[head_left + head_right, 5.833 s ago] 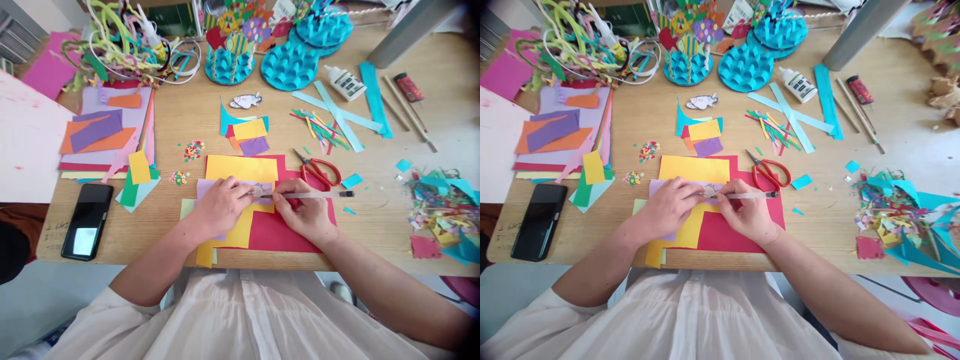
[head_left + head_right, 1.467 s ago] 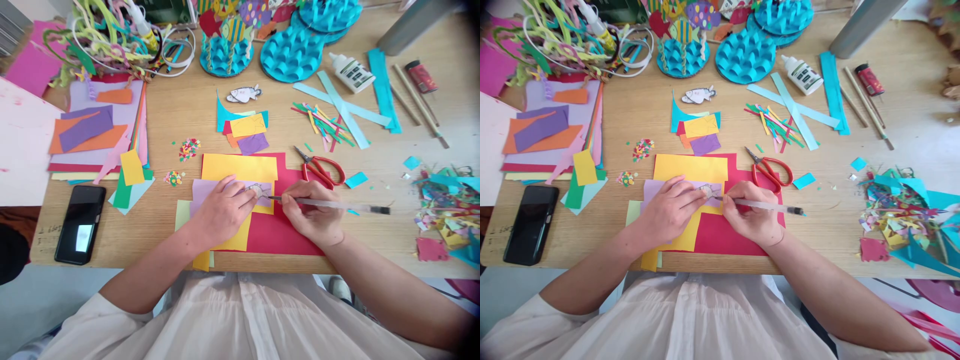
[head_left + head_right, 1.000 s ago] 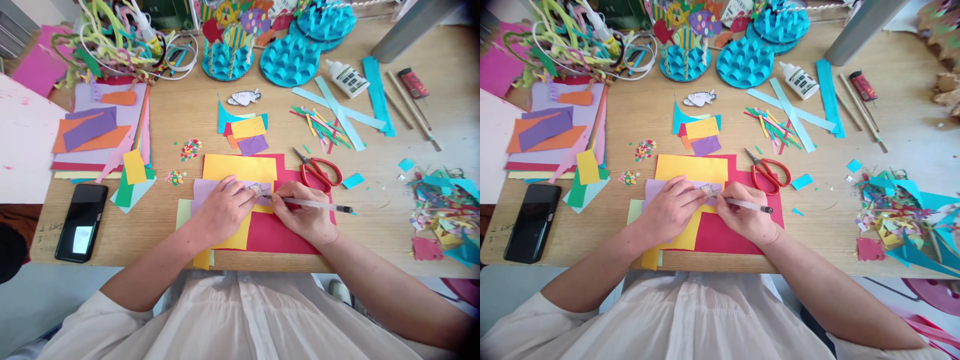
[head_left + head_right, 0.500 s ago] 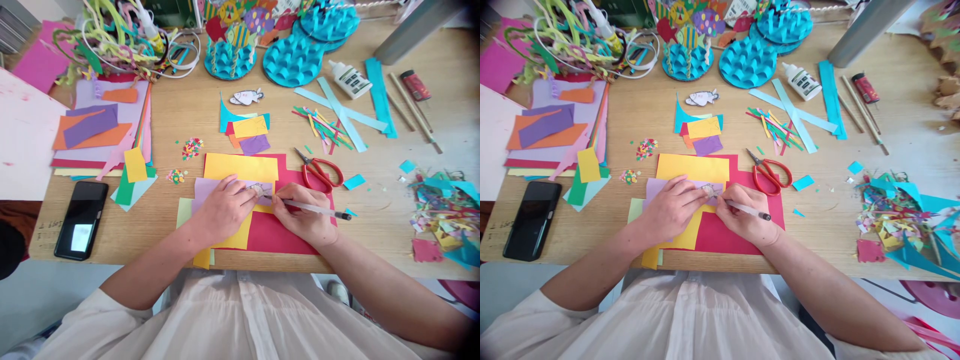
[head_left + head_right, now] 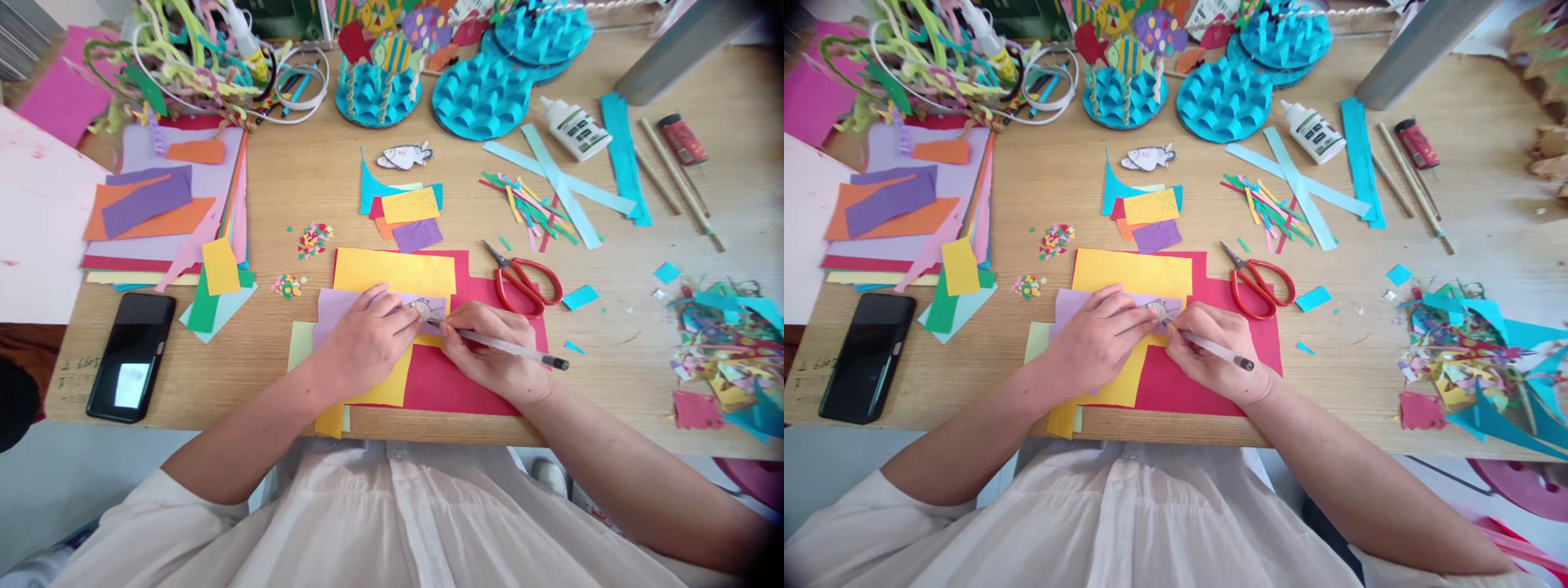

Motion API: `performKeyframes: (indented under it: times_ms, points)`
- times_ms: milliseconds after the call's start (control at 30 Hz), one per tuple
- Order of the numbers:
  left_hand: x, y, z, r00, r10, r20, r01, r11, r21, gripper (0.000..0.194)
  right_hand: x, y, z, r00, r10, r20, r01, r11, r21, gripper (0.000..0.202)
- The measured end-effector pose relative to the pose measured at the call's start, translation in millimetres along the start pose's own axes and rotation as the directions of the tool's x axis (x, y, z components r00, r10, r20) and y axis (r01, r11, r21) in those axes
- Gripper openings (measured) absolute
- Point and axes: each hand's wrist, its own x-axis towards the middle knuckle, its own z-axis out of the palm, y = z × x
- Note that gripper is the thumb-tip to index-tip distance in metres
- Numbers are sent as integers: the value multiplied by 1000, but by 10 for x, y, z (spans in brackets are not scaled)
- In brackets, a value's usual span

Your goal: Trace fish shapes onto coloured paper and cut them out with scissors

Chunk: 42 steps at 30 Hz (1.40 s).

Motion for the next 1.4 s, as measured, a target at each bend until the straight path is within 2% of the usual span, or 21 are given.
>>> performKeyframes:
  times_ms: [367, 567, 733, 1000, 1233, 1400]
  points:
    - [-2, -3, 8, 1000, -4, -10, 3, 1000, -10, 30, -6, -2, -2, 1000, -1, 28, 0, 999, 45, 15]
    - [-13, -16, 28, 999, -6, -38, 5, 999, -43, 29, 16, -45, -33, 997, 20, -80, -13, 996, 83, 14]
    - [-10, -28, 31, 998, -8, -56, 3, 997, -77, 29, 32, -50, -33, 999, 32, -8, -31, 997, 71, 14]
    - [-6, -49, 50, 1000, -12, -28, 9, 995, -100, 29, 28, -43, -6, 1000, 12, 16, -13, 1000, 29, 14]
    - [-12, -57, 65, 995, 11, -104, -20, 996, -84, 27, 44, -63, -2, 1000, -14, 13, 14, 1000, 26, 14]
    - [-9, -61, 62, 995, 10, -98, -18, 996, -82, 27, 38, -66, -1, 1000, -11, 25, 10, 1000, 10, 13]
